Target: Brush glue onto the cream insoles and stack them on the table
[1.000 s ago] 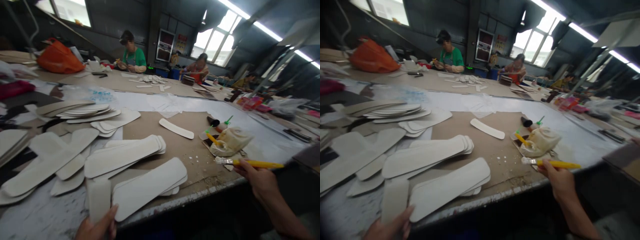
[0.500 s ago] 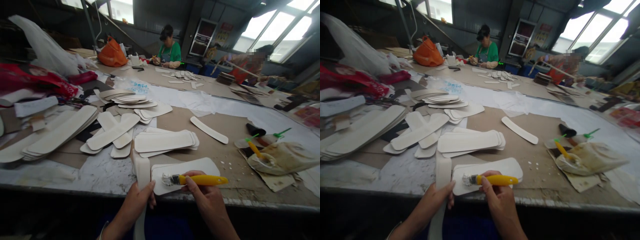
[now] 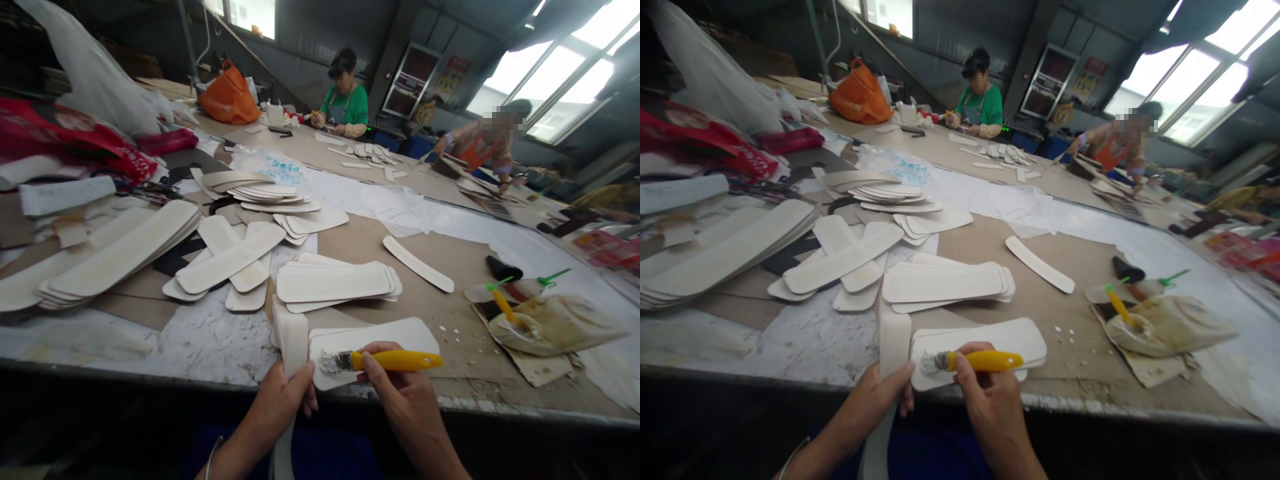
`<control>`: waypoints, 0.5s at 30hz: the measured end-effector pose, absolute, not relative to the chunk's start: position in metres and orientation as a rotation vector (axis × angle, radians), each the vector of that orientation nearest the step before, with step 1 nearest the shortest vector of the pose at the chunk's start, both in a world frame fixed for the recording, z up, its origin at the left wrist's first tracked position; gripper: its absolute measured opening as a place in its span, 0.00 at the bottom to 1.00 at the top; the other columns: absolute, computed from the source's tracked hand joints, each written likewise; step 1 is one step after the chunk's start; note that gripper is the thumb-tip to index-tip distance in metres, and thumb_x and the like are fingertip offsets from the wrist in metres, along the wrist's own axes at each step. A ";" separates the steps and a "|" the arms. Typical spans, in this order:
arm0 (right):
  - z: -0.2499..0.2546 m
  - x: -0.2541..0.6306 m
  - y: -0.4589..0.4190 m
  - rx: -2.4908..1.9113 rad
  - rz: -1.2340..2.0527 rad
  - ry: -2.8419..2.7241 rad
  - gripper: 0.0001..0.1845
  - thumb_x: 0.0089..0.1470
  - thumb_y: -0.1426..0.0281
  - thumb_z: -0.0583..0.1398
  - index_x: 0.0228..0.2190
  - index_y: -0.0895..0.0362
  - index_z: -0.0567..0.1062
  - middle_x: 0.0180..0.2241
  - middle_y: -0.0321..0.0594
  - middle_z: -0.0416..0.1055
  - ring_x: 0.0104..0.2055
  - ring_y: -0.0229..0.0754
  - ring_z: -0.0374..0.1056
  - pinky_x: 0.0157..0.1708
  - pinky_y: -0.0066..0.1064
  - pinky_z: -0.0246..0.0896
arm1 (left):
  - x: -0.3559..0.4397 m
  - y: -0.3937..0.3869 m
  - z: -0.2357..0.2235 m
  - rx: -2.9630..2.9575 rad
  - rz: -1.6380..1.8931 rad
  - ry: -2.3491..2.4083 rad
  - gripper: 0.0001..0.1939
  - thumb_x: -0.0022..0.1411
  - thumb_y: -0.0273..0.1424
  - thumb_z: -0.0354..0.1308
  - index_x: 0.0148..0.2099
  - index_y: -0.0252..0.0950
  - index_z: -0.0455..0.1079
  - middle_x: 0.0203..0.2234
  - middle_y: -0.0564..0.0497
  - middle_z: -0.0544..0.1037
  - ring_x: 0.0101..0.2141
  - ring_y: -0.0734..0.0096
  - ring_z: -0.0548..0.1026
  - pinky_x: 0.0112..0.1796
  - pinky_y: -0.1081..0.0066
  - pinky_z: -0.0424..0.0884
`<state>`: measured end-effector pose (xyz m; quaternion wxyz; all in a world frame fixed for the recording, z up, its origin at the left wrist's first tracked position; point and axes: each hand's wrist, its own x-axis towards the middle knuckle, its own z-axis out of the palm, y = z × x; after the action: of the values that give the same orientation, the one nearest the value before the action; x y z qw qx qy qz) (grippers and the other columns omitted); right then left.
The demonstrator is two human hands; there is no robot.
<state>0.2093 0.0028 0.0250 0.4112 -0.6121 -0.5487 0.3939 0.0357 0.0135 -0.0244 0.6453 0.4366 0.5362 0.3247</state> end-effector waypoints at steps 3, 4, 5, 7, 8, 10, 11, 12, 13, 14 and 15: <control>0.021 0.223 0.003 -1.630 0.820 -1.403 0.12 0.50 0.60 0.57 0.32 0.57 0.70 0.28 0.40 0.71 0.27 0.43 0.70 0.28 0.33 0.69 | 0.035 0.012 -0.025 1.006 0.734 1.233 0.22 0.53 0.46 0.48 0.17 0.36 0.63 0.12 0.50 0.70 0.15 0.70 0.68 0.23 0.71 0.65; 0.020 0.232 0.003 -1.673 0.723 -1.427 0.13 0.50 0.60 0.57 0.32 0.57 0.70 0.29 0.41 0.71 0.28 0.43 0.70 0.28 0.33 0.69 | 0.035 0.012 -0.025 1.012 0.734 1.240 0.22 0.53 0.46 0.48 0.16 0.36 0.63 0.12 0.50 0.70 0.15 0.70 0.68 0.23 0.71 0.65; 0.020 0.241 0.002 -1.722 0.618 -1.456 0.13 0.49 0.60 0.57 0.32 0.57 0.70 0.30 0.42 0.71 0.29 0.43 0.70 0.28 0.33 0.69 | 0.035 0.012 -0.026 1.022 0.731 1.250 0.22 0.53 0.46 0.47 0.16 0.36 0.63 0.12 0.50 0.70 0.16 0.69 0.68 0.23 0.70 0.65; 0.022 0.261 0.001 -1.820 0.415 -1.508 0.13 0.50 0.60 0.57 0.32 0.57 0.71 0.32 0.44 0.72 0.30 0.45 0.70 0.27 0.32 0.68 | 0.035 0.011 -0.027 1.050 0.722 1.278 0.23 0.53 0.47 0.47 0.16 0.36 0.63 0.12 0.49 0.71 0.16 0.69 0.68 0.24 0.70 0.65; 0.023 0.270 0.001 -1.861 0.326 -1.520 0.13 0.50 0.60 0.56 0.32 0.57 0.71 0.32 0.44 0.72 0.32 0.45 0.70 0.27 0.32 0.68 | 0.035 0.010 -0.028 1.066 0.714 1.295 0.24 0.53 0.47 0.47 0.16 0.37 0.63 0.12 0.49 0.71 0.16 0.68 0.69 0.25 0.70 0.65; 0.029 0.283 0.000 -1.900 0.166 -1.543 0.14 0.51 0.60 0.55 0.32 0.57 0.71 0.33 0.45 0.72 0.33 0.46 0.70 0.29 0.34 0.68 | 0.035 0.010 -0.031 1.092 0.688 1.317 0.24 0.53 0.48 0.46 0.16 0.37 0.64 0.12 0.49 0.72 0.17 0.67 0.69 0.26 0.70 0.65; 0.032 0.288 -0.001 -1.904 0.095 -1.556 0.13 0.52 0.60 0.54 0.32 0.57 0.71 0.32 0.45 0.72 0.34 0.46 0.70 0.32 0.36 0.68 | 0.035 0.010 -0.033 1.097 0.678 1.323 0.25 0.53 0.49 0.46 0.15 0.37 0.64 0.12 0.49 0.72 0.17 0.67 0.69 0.26 0.69 0.65; 0.035 0.292 -0.001 -1.901 0.034 -1.572 0.13 0.52 0.61 0.54 0.31 0.57 0.71 0.32 0.45 0.72 0.34 0.46 0.70 0.34 0.37 0.67 | 0.035 0.010 -0.035 1.097 0.677 1.331 0.25 0.53 0.49 0.46 0.15 0.37 0.64 0.12 0.49 0.72 0.17 0.66 0.69 0.26 0.69 0.65; 0.037 0.294 -0.001 -1.892 -0.021 -1.588 0.12 0.53 0.62 0.53 0.31 0.57 0.71 0.32 0.45 0.72 0.35 0.46 0.70 0.37 0.38 0.66 | 0.035 0.009 -0.038 1.093 0.678 1.336 0.25 0.52 0.50 0.46 0.15 0.38 0.64 0.12 0.50 0.72 0.17 0.66 0.69 0.26 0.69 0.64; 0.039 0.296 -0.001 -1.873 -0.077 -1.608 0.12 0.53 0.63 0.53 0.31 0.57 0.71 0.32 0.45 0.72 0.35 0.46 0.69 0.38 0.38 0.66 | 0.035 0.009 -0.040 1.088 0.683 1.343 0.25 0.52 0.50 0.47 0.15 0.38 0.64 0.12 0.50 0.71 0.17 0.66 0.69 0.26 0.69 0.64; 0.040 0.298 -0.001 -1.851 -0.122 -1.633 0.11 0.54 0.64 0.53 0.32 0.57 0.71 0.32 0.45 0.72 0.36 0.46 0.70 0.39 0.38 0.66 | 0.035 0.009 -0.043 1.082 0.690 1.354 0.25 0.52 0.51 0.47 0.14 0.38 0.64 0.11 0.50 0.71 0.17 0.65 0.69 0.25 0.69 0.64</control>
<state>0.2981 -0.0008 0.0404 0.3289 -0.7072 -0.6241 -0.0464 0.0354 0.0085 -0.0427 0.5958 0.4657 0.5831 0.2970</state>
